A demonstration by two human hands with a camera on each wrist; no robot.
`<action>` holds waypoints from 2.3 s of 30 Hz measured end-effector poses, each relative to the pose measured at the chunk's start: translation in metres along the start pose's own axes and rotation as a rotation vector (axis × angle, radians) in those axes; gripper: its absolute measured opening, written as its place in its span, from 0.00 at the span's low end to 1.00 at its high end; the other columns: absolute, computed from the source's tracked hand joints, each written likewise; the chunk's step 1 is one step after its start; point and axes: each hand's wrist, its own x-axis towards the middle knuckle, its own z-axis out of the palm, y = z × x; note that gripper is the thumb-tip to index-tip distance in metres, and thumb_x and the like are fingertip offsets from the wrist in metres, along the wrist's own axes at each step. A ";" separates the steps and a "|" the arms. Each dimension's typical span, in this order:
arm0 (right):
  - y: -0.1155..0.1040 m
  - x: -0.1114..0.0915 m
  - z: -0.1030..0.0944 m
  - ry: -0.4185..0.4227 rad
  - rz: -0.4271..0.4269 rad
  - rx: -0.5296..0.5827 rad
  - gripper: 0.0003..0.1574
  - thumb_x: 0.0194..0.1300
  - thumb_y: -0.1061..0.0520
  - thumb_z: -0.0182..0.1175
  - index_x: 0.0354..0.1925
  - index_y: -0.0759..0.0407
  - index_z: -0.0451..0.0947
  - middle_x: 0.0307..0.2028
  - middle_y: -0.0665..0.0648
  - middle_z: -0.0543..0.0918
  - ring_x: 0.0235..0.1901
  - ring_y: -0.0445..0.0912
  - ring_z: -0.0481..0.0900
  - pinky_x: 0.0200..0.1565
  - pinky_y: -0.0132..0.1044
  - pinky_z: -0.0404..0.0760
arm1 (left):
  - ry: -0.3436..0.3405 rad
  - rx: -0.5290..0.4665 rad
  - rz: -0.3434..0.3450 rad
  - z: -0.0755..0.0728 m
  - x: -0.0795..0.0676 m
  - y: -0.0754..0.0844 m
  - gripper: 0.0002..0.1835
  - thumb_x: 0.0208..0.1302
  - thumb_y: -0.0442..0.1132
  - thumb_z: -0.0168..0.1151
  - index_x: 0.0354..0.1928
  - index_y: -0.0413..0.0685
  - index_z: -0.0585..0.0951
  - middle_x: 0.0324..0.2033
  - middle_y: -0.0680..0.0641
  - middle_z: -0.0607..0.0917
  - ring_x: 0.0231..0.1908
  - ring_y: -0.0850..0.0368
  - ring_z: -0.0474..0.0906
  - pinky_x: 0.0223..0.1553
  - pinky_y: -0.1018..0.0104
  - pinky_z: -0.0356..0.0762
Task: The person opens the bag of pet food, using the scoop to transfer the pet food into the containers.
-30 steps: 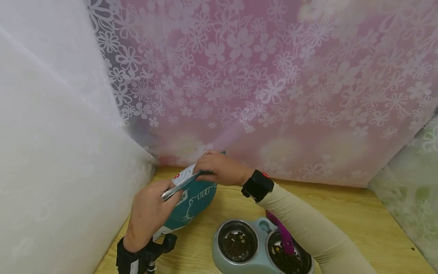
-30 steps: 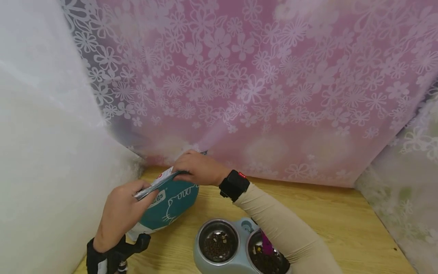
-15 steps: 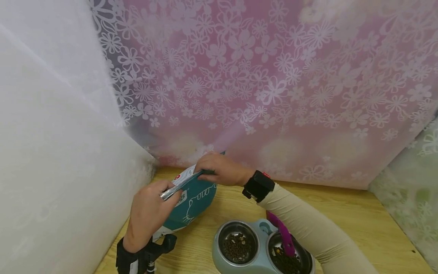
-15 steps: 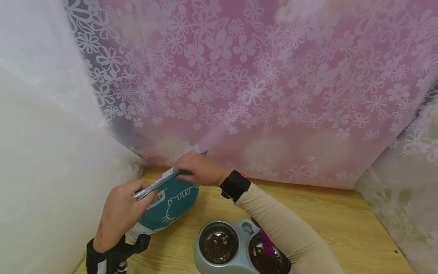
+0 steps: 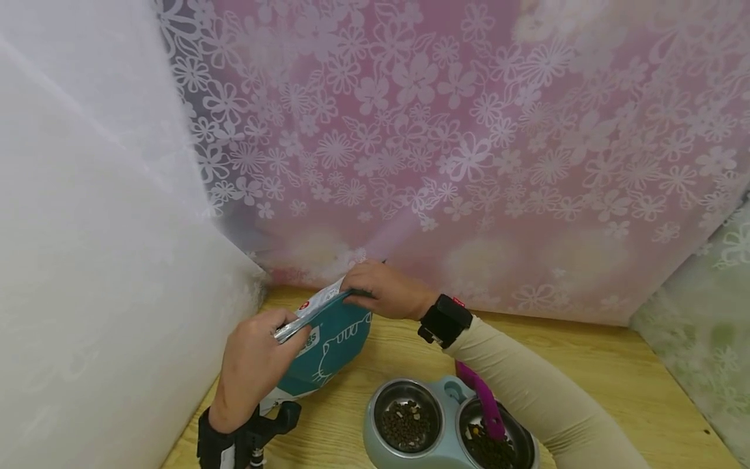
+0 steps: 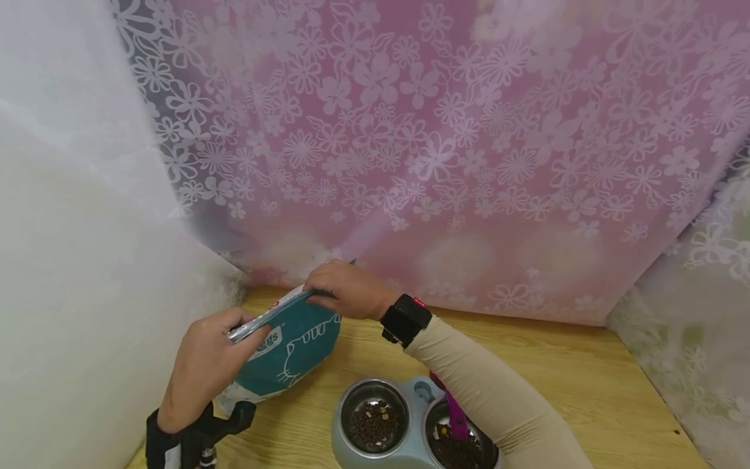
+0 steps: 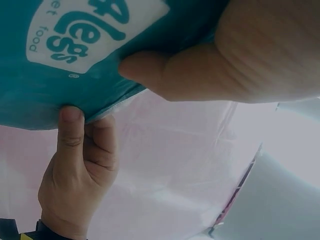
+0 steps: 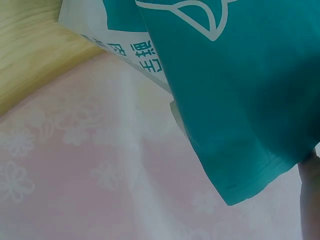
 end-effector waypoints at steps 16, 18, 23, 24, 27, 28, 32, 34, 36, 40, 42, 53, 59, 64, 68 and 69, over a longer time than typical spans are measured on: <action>0.012 -0.006 -0.003 0.022 0.024 0.005 0.09 0.61 0.58 0.66 0.42 0.54 0.79 0.40 0.47 0.78 0.43 0.38 0.73 0.47 0.28 0.70 | -0.021 -0.008 -0.041 -0.002 0.000 0.002 0.04 0.56 0.41 0.67 0.30 0.52 0.81 0.23 0.57 0.79 0.18 0.66 0.69 0.18 0.68 0.66; 0.012 -0.006 -0.002 0.020 0.028 0.002 0.09 0.61 0.58 0.66 0.41 0.53 0.79 0.39 0.46 0.78 0.41 0.37 0.73 0.47 0.27 0.70 | -0.030 -0.009 -0.046 -0.002 0.000 0.002 0.04 0.56 0.41 0.67 0.30 0.52 0.81 0.23 0.57 0.78 0.18 0.65 0.69 0.18 0.68 0.66; 0.015 -0.007 -0.005 -0.005 0.068 0.034 0.10 0.62 0.58 0.66 0.43 0.54 0.79 0.41 0.46 0.78 0.43 0.38 0.73 0.48 0.27 0.71 | -0.036 -0.008 -0.071 -0.001 -0.001 0.003 0.04 0.56 0.41 0.67 0.31 0.52 0.82 0.25 0.55 0.80 0.19 0.65 0.71 0.19 0.68 0.67; 0.016 -0.008 -0.005 -0.009 0.075 0.032 0.11 0.62 0.58 0.65 0.44 0.54 0.79 0.42 0.46 0.78 0.44 0.38 0.73 0.49 0.27 0.71 | -0.035 -0.009 -0.076 -0.001 -0.001 0.003 0.04 0.56 0.41 0.67 0.31 0.52 0.82 0.25 0.55 0.81 0.19 0.65 0.71 0.19 0.68 0.68; 0.019 -0.009 -0.007 -0.009 0.088 0.016 0.12 0.61 0.59 0.66 0.45 0.54 0.79 0.43 0.47 0.78 0.46 0.39 0.73 0.50 0.28 0.71 | -0.035 -0.007 -0.088 -0.002 -0.001 0.003 0.04 0.56 0.41 0.67 0.31 0.52 0.81 0.26 0.55 0.81 0.20 0.65 0.73 0.19 0.68 0.69; 0.020 -0.010 -0.007 -0.008 0.087 0.012 0.12 0.61 0.59 0.66 0.45 0.55 0.79 0.43 0.47 0.78 0.45 0.39 0.74 0.50 0.27 0.71 | -0.037 -0.007 -0.088 -0.002 -0.001 0.003 0.04 0.56 0.41 0.67 0.31 0.52 0.81 0.25 0.55 0.81 0.20 0.65 0.72 0.19 0.68 0.68; 0.022 -0.011 -0.008 0.002 0.070 0.015 0.12 0.61 0.60 0.66 0.44 0.55 0.80 0.42 0.48 0.79 0.43 0.39 0.74 0.48 0.27 0.71 | -0.043 -0.019 -0.095 -0.002 0.000 0.003 0.04 0.56 0.41 0.67 0.30 0.52 0.81 0.25 0.56 0.80 0.19 0.65 0.71 0.19 0.67 0.68; 0.022 -0.012 -0.008 0.005 0.057 0.007 0.11 0.61 0.60 0.66 0.43 0.55 0.80 0.41 0.47 0.79 0.42 0.38 0.74 0.47 0.26 0.71 | -0.049 -0.027 -0.096 -0.002 0.000 0.003 0.03 0.56 0.41 0.67 0.30 0.53 0.81 0.24 0.56 0.80 0.19 0.64 0.71 0.19 0.67 0.68; 0.023 -0.013 -0.009 0.007 0.048 -0.001 0.11 0.61 0.60 0.66 0.43 0.55 0.80 0.40 0.47 0.79 0.41 0.38 0.74 0.47 0.26 0.72 | -0.055 -0.032 -0.100 -0.002 0.000 0.004 0.04 0.56 0.41 0.67 0.30 0.53 0.81 0.24 0.56 0.80 0.19 0.64 0.71 0.19 0.67 0.68; 0.024 -0.014 -0.010 -0.009 0.043 -0.006 0.11 0.62 0.58 0.65 0.44 0.56 0.79 0.41 0.47 0.78 0.42 0.38 0.73 0.48 0.27 0.71 | -0.064 -0.034 -0.099 -0.001 0.001 0.006 0.04 0.56 0.41 0.67 0.30 0.53 0.80 0.24 0.56 0.79 0.19 0.63 0.71 0.19 0.67 0.68; 0.027 -0.014 -0.011 -0.019 0.047 -0.003 0.12 0.62 0.58 0.65 0.45 0.56 0.78 0.41 0.47 0.78 0.42 0.38 0.73 0.47 0.27 0.71 | -0.063 -0.029 -0.099 -0.001 0.001 0.005 0.04 0.56 0.41 0.67 0.30 0.53 0.81 0.24 0.56 0.80 0.19 0.64 0.71 0.19 0.67 0.68; 0.045 -0.027 -0.012 0.001 0.083 0.025 0.08 0.62 0.59 0.65 0.41 0.50 0.80 0.37 0.44 0.80 0.37 0.37 0.75 0.41 0.31 0.73 | -0.082 -0.051 -0.098 0.000 0.000 0.006 0.03 0.56 0.41 0.67 0.32 0.52 0.83 0.28 0.54 0.82 0.22 0.65 0.75 0.21 0.69 0.71; 0.052 -0.029 -0.014 -0.023 0.119 0.036 0.09 0.62 0.58 0.65 0.42 0.51 0.79 0.40 0.44 0.78 0.42 0.39 0.74 0.45 0.31 0.72 | -0.196 -0.006 -0.167 -0.011 -0.002 0.011 0.09 0.59 0.45 0.66 0.41 0.53 0.83 0.34 0.54 0.83 0.29 0.62 0.78 0.27 0.65 0.74; 0.057 -0.031 -0.023 -0.089 0.114 -0.022 0.07 0.63 0.61 0.64 0.40 0.53 0.80 0.37 0.48 0.78 0.40 0.42 0.74 0.45 0.33 0.73 | -0.264 0.044 -0.262 -0.032 -0.010 0.017 0.11 0.60 0.48 0.65 0.43 0.55 0.81 0.35 0.55 0.83 0.30 0.61 0.79 0.27 0.64 0.74; 0.062 -0.018 -0.032 -0.130 0.077 -0.146 0.06 0.61 0.59 0.66 0.38 0.53 0.82 0.35 0.49 0.77 0.38 0.43 0.73 0.43 0.31 0.72 | -0.169 0.051 -0.168 -0.035 -0.013 0.018 0.06 0.60 0.46 0.67 0.38 0.55 0.83 0.29 0.56 0.84 0.25 0.64 0.78 0.24 0.67 0.72; 0.064 -0.014 -0.034 -0.138 0.072 -0.198 0.06 0.61 0.58 0.66 0.38 0.52 0.84 0.34 0.49 0.76 0.37 0.43 0.72 0.42 0.31 0.71 | -0.138 0.058 -0.129 -0.034 -0.013 0.018 0.06 0.60 0.45 0.67 0.37 0.54 0.84 0.28 0.57 0.84 0.24 0.65 0.78 0.24 0.67 0.72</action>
